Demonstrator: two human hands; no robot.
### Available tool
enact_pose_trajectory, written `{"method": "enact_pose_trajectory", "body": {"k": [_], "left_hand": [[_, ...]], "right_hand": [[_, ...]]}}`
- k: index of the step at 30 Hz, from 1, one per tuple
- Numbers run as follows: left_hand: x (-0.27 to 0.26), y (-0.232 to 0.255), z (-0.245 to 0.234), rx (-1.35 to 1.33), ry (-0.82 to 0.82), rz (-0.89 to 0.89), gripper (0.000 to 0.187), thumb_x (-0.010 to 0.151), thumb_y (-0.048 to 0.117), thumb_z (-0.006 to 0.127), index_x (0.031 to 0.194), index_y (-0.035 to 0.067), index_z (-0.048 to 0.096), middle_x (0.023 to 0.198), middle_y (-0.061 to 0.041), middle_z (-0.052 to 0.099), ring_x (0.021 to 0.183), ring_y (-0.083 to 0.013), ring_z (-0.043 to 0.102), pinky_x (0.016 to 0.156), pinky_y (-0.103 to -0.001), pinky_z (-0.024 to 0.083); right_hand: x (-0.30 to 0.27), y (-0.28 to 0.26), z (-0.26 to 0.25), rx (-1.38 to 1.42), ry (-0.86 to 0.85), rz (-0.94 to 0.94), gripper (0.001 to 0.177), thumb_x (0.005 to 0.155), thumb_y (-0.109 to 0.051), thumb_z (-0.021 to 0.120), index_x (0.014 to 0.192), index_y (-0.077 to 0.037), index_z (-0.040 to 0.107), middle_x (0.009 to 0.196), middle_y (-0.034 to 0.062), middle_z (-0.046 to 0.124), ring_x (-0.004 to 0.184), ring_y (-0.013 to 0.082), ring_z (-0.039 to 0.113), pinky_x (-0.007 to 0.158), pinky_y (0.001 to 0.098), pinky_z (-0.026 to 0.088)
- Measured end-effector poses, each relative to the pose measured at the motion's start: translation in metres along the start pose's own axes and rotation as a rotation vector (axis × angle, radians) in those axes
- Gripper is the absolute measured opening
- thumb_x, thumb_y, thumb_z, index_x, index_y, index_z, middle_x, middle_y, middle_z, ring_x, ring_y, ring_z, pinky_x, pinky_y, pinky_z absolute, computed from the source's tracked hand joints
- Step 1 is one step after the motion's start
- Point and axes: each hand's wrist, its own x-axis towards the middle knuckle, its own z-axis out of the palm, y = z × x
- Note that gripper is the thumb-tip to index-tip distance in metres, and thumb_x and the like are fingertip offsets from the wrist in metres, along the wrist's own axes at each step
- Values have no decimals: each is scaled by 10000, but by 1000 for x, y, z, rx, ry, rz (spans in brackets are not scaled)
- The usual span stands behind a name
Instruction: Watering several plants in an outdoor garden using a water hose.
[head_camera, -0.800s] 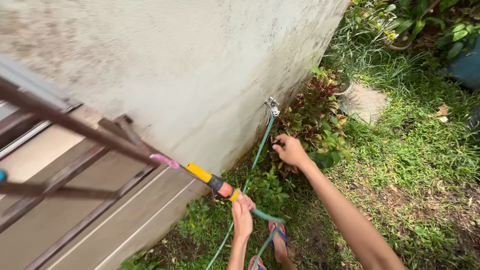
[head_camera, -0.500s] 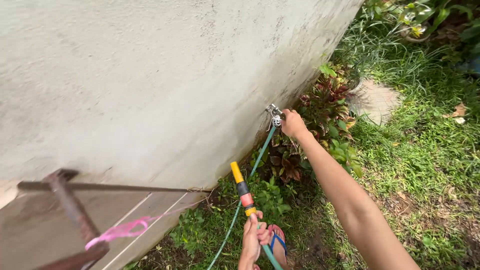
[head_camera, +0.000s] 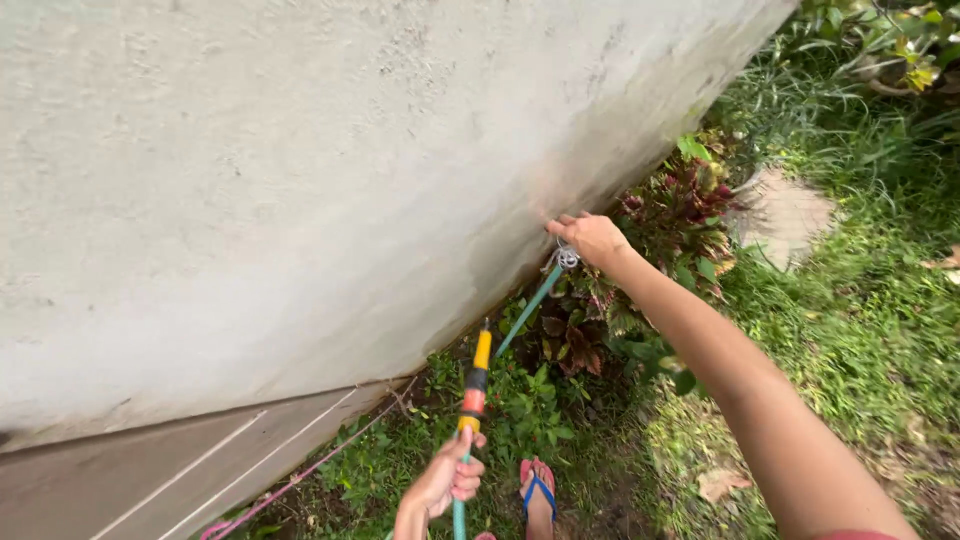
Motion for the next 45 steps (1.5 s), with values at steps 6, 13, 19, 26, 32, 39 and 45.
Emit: {"method": "enact_pose_trajectory", "body": {"k": [6, 13, 19, 26, 32, 39, 45], "left_hand": [[9, -10, -1, -102, -44, -67, 382, 1095, 489, 402, 1116, 119, 497, 601, 104, 290, 448, -23, 253, 383, -207, 211], [18, -6, 16, -97, -33, -56, 366, 1103, 486, 407, 1103, 128, 480, 622, 94, 298, 469, -22, 259, 405, -210, 212], [31, -23, 11, -69, -58, -60, 372, 1100, 484, 389, 1111, 121, 471, 609, 91, 288, 456, -32, 259, 389, -219, 218], [34, -33, 2, -83, -40, -98, 369, 1122, 458, 356, 1113, 107, 470, 601, 90, 289, 451, -45, 271, 383, -224, 234], [38, -34, -6, -97, -75, -86, 360, 1129, 455, 342, 1074, 118, 454, 606, 98, 291, 456, -34, 259, 388, -219, 232], [40, -36, 0, -117, -38, -122, 375, 1117, 474, 367, 1096, 113, 467, 604, 91, 290, 459, -38, 259, 394, -219, 235], [41, -44, 5, -103, -49, -108, 372, 1120, 472, 382, 1096, 109, 459, 602, 94, 286, 454, -37, 263, 385, -217, 238]], "right_hand": [[-7, 1, -7, 63, 254, -155, 593, 650, -92, 758, 1217, -209, 629, 1364, 45, 627, 1255, 325, 615, 994, 448, 543], [13, -43, -18, 556, -148, 614, 852, 1058, -639, 570, 1261, 188, 544, 1172, 278, 722, 1036, 329, 773, 844, 428, 653], [39, -36, 15, 779, -27, 793, 555, 836, -336, 818, 1105, 123, 661, 1067, 271, 716, 1002, 334, 738, 813, 417, 609], [-1, -40, -14, 670, 146, 518, 758, 665, -106, 892, 1311, -22, 504, 1326, 208, 551, 1269, 377, 537, 1033, 458, 495], [13, -19, 19, 581, 145, 364, 713, 736, -12, 795, 1383, -77, 502, 1354, 183, 562, 1286, 370, 539, 1047, 456, 490], [15, -20, 49, 565, 231, 440, 435, 901, -181, 756, 1261, 1, 593, 1367, 223, 578, 1264, 395, 582, 1058, 444, 499], [1, -29, 14, 573, 122, 521, 439, 915, -237, 728, 1298, -66, 600, 1425, 134, 569, 1283, 353, 591, 1055, 451, 514]]}}
